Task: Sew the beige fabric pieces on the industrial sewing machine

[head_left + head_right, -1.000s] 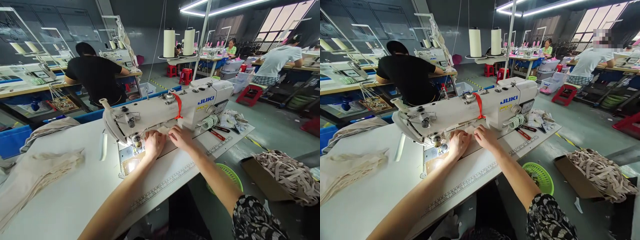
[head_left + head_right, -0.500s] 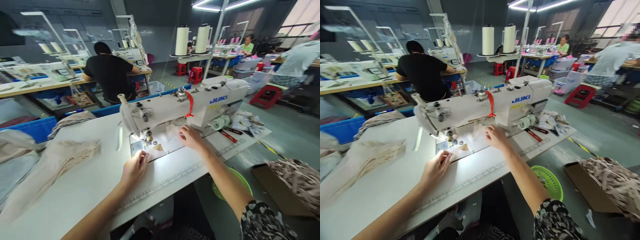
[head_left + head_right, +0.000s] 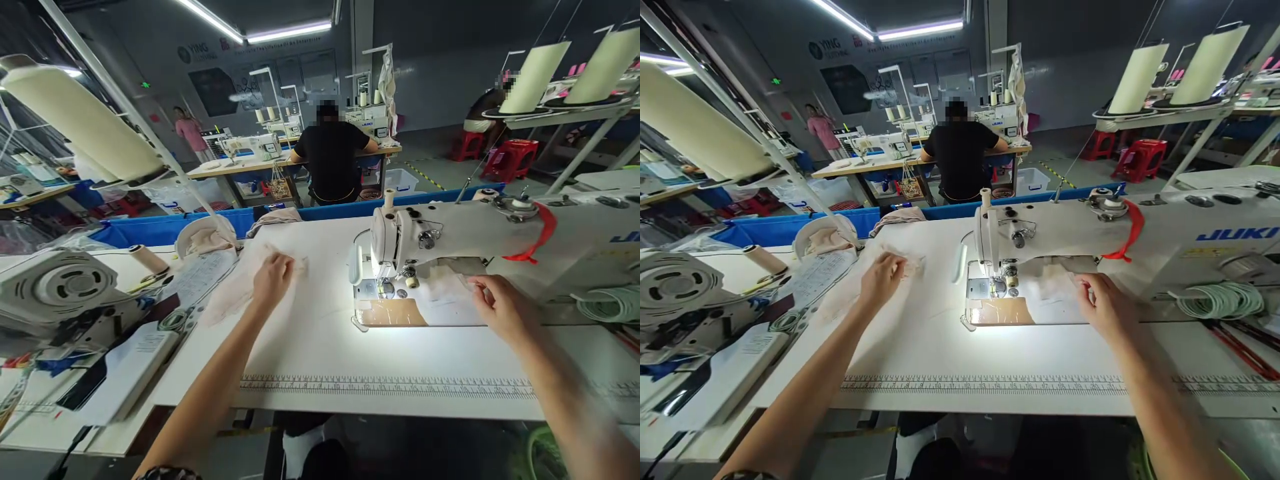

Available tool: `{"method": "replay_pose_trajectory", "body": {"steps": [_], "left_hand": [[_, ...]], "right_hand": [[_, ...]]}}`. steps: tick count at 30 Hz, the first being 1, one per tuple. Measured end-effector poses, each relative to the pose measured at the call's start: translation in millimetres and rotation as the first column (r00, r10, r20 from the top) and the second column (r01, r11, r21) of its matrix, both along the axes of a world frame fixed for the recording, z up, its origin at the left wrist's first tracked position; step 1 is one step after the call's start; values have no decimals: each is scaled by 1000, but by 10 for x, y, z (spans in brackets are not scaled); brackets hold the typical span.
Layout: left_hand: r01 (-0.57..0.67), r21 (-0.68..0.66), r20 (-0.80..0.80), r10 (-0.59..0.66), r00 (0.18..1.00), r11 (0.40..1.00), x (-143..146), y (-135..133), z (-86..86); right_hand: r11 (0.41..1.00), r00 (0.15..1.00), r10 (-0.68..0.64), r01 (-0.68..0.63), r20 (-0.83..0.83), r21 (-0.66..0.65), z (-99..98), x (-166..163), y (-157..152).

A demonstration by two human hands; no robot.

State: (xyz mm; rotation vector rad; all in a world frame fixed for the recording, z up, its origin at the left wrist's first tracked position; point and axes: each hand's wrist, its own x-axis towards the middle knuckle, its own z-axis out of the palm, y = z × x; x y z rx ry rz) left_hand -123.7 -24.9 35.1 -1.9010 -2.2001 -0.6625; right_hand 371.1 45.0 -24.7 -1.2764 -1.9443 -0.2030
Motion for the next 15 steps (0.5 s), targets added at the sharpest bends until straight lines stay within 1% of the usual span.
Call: {"method": "replay_pose_trajectory", "body": {"steps": [2, 5, 9, 11, 13, 15], "left_hand": [[-60, -17, -84, 58, 995, 998, -189, 157, 95], [-59, -84, -133, 47, 990, 995, -321, 263, 137], [-22, -91, -146, 9, 989, 996, -346, 196, 106], [-17, -84, -146, 5, 989, 996, -365, 129, 119], [-21, -44, -139, 14, 990, 999, -398, 58, 156], [14, 82, -116, -4, 993, 997, -427, -17, 197]], "right_hand": [[1000, 1000, 19, -20, -15, -19, 17, -15, -3], [997, 998, 44, -46, -48, -56, 18, -4, 12], [993, 995, 46, -56, -87, -106, 13, 23, 34], [993, 996, 49, -57, -79, -101, 19, 24, 45], [996, 997, 45, -49, -62, -75, 35, 11, 41], [998, 999, 31, -33, -45, -46, 67, -31, -8]]}}
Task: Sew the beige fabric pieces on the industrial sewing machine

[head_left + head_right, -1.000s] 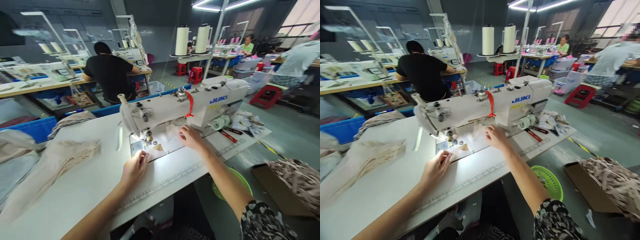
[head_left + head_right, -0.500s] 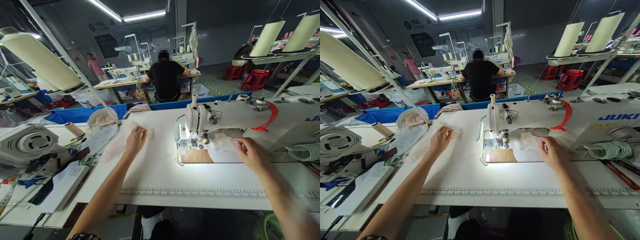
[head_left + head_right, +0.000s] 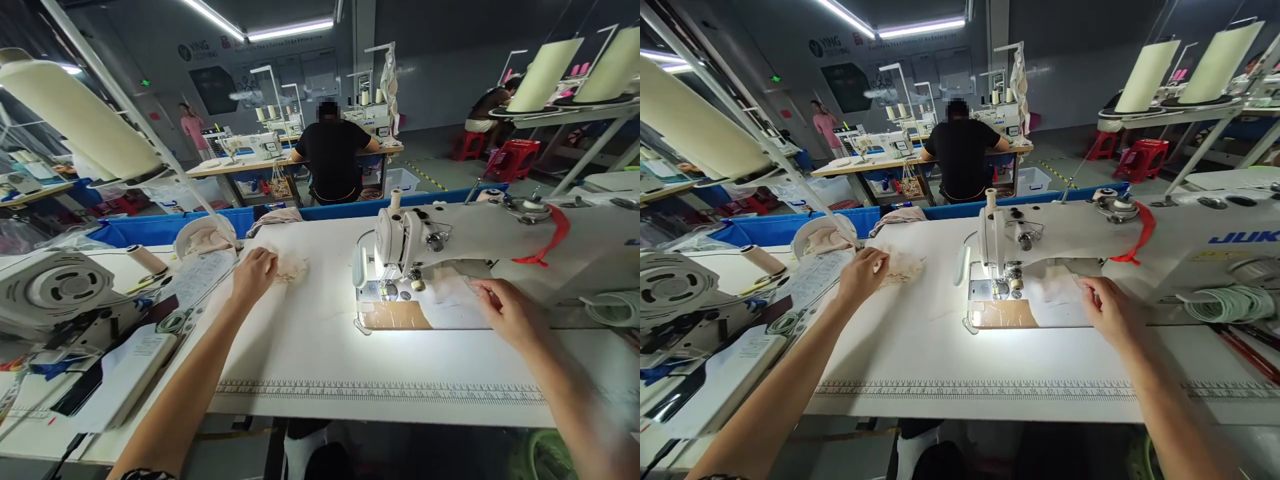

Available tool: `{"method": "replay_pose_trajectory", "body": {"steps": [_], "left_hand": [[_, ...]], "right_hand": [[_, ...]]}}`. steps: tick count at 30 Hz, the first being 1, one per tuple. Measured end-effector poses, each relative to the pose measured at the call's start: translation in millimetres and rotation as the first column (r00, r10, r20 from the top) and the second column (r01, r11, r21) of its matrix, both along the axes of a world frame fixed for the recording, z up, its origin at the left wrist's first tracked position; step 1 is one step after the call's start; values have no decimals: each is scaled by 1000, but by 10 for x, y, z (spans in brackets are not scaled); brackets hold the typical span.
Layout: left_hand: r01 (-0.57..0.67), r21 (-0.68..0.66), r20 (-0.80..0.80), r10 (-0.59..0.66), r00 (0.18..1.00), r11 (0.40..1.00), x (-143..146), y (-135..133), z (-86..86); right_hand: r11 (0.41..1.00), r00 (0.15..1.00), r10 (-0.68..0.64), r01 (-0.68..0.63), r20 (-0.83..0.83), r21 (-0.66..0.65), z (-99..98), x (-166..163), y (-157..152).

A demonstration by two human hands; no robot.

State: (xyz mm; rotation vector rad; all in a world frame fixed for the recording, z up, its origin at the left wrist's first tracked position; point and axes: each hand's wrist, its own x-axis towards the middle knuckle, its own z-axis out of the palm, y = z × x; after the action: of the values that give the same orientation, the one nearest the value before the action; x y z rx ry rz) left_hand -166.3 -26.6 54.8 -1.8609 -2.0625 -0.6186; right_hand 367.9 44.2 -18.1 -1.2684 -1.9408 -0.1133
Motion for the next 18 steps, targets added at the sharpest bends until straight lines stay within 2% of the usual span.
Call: {"method": "replay_pose_trajectory", "body": {"steps": [2, 4, 6, 8, 9, 12, 15, 18], "left_hand": [[108, 156, 43, -116, 992, 982, 0, -75, 22], [242, 200, 118, -268, 956, 950, 48, -137, 13], [354, 85, 253, -363, 897, 932, 153, -170, -20], [442, -77, 396, -379, 836, 894, 317, -168, -58], [484, -147, 459, -374, 806, 863, 418, -155, -70], [609, -312, 604, -343, 720, 729, 758, -90, -65], [698, -419, 685, -303, 663, 581, 1080, -11, -27], [727, -439, 722, -274, 635, 528, 1343, 66, -25]], "right_hand": [[1000, 1000, 17, -17, 13, 6, 49, -102, -126], [992, 993, 120, -120, 20, -38, 108, -295, -322], [939, 948, 311, -296, 62, -174, 165, -578, -533], [878, 888, 433, -377, 157, -294, 208, -903, -696], [870, 860, 459, -384, 225, -308, 225, -1058, -747], [883, 796, 459, -358, 395, -303, 254, -1416, -784], [904, 746, 428, -336, 511, -265, 246, -1566, -725], [912, 717, 410, -332, 564, -242, 215, -1543, -665]]}}
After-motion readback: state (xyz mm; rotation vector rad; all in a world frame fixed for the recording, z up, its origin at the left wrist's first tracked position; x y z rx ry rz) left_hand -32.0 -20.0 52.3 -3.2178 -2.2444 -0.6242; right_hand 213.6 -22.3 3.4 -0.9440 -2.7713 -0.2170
